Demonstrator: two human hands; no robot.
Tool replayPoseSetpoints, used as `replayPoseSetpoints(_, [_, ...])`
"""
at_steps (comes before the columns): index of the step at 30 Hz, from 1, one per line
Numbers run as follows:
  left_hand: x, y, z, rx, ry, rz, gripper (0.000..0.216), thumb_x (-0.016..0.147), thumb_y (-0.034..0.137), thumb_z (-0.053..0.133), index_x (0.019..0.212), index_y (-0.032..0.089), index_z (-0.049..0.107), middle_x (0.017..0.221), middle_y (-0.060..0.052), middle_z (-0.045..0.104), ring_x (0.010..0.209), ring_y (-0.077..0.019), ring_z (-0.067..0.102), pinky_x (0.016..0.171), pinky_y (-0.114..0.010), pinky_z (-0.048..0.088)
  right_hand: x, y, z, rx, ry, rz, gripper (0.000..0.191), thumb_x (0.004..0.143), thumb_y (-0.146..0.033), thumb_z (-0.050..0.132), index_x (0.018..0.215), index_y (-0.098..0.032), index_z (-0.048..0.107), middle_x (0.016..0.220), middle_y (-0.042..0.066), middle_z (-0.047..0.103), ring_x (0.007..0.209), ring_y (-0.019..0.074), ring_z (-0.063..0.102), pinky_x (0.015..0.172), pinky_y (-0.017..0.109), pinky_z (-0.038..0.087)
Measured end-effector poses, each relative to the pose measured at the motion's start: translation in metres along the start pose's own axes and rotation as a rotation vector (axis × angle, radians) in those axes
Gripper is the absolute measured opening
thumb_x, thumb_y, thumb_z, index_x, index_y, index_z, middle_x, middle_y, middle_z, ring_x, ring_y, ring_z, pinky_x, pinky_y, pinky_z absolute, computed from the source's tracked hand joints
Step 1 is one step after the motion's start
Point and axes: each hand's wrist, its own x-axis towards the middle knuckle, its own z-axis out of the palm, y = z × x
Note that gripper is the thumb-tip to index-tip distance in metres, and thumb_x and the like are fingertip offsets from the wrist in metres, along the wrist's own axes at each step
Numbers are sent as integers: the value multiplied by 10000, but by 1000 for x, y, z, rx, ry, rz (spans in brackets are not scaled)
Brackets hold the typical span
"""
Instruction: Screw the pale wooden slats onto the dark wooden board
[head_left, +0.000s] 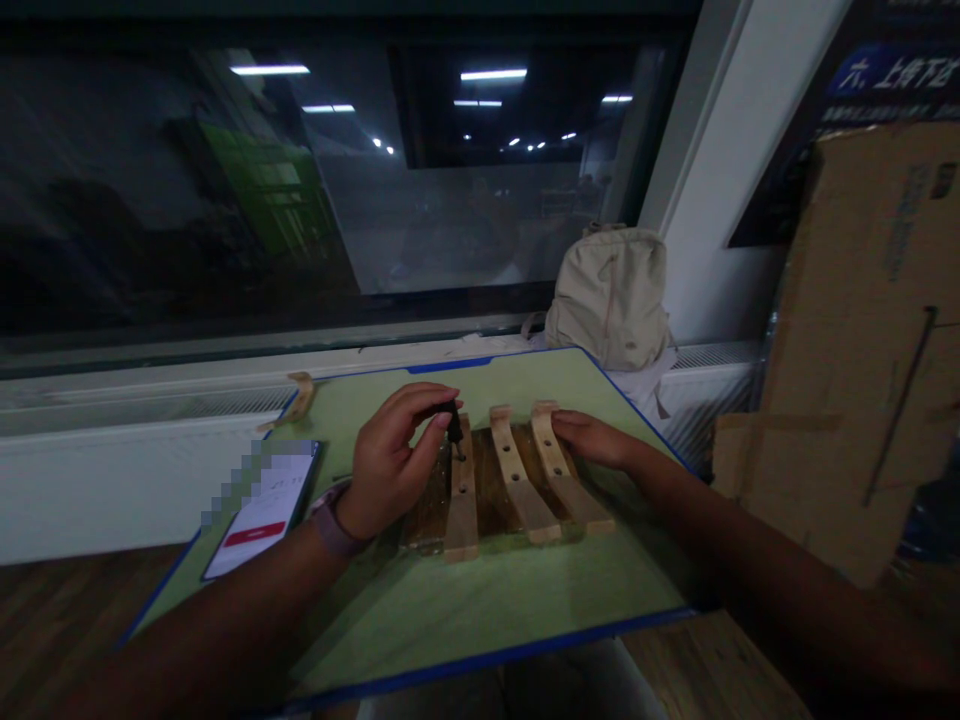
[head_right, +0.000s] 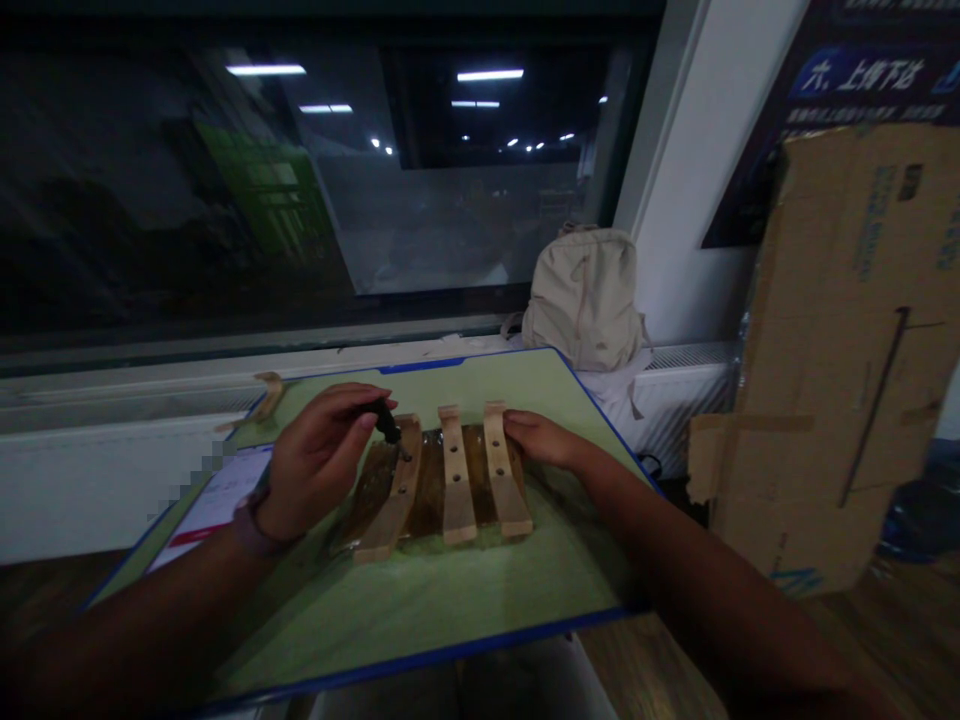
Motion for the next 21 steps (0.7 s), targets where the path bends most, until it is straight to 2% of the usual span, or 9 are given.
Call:
replayPoseSetpoints(3, [4,3,-1,98,13,132,183,862,151,634,1034,213,631,981,-51,645,939,-167,630,818,-325,543,0,1,1,40,-10,-1,346,860,-464,546,890,-154,697,988,86,706,938,216,610,858,332,468])
replayPoseSetpoints(6, [6,5,-3,158,41,186,177,822,157,693,981,214,639,925,-30,623,872,-146,620,757,-285,535,1,2,2,66,-18,-9,369,856,-499,544,840,-159,686,922,73,701,890,207,612,824,325,473])
replayPoseSetpoints(9, [5,3,-3,182,32,170,189,836,128,669,1000,218,645,913,-25,639,871,-142,622,764,-277,528,1,2,2,72,-24,-20,377,848,-509,554,868,-156,683,930,73,698,884,206,610,825,330,472])
replayPoseSetpoints(14, [-1,-1,-1,57,-8,44,292,893,122,569,1169,215,588,1032,-72,654,963,-174,640,840,-333,538,-1,-2,2,73,-10,-14,345,842,-478,572,904,-157,681,966,80,698,910,212,603,847,337,461])
replayPoseSetpoints(18, [0,-1,0,30,-32,94,243,889,113,558,1104,215,605,1022,-76,641,987,-188,620,846,-355,529,0,-2,3,102,-19,-3,326,827,-476,579,834,-165,674,915,76,699,885,216,607,812,333,472])
replayPoseSetpoints(21, [0,-3,1,72,12,133,250,857,119,615,1085,220,608,1008,-63,607,964,-183,597,827,-353,519,0,-1,4,112,-8,10,354,828,-499,569,850,-161,672,925,78,701,880,214,611,788,324,480])
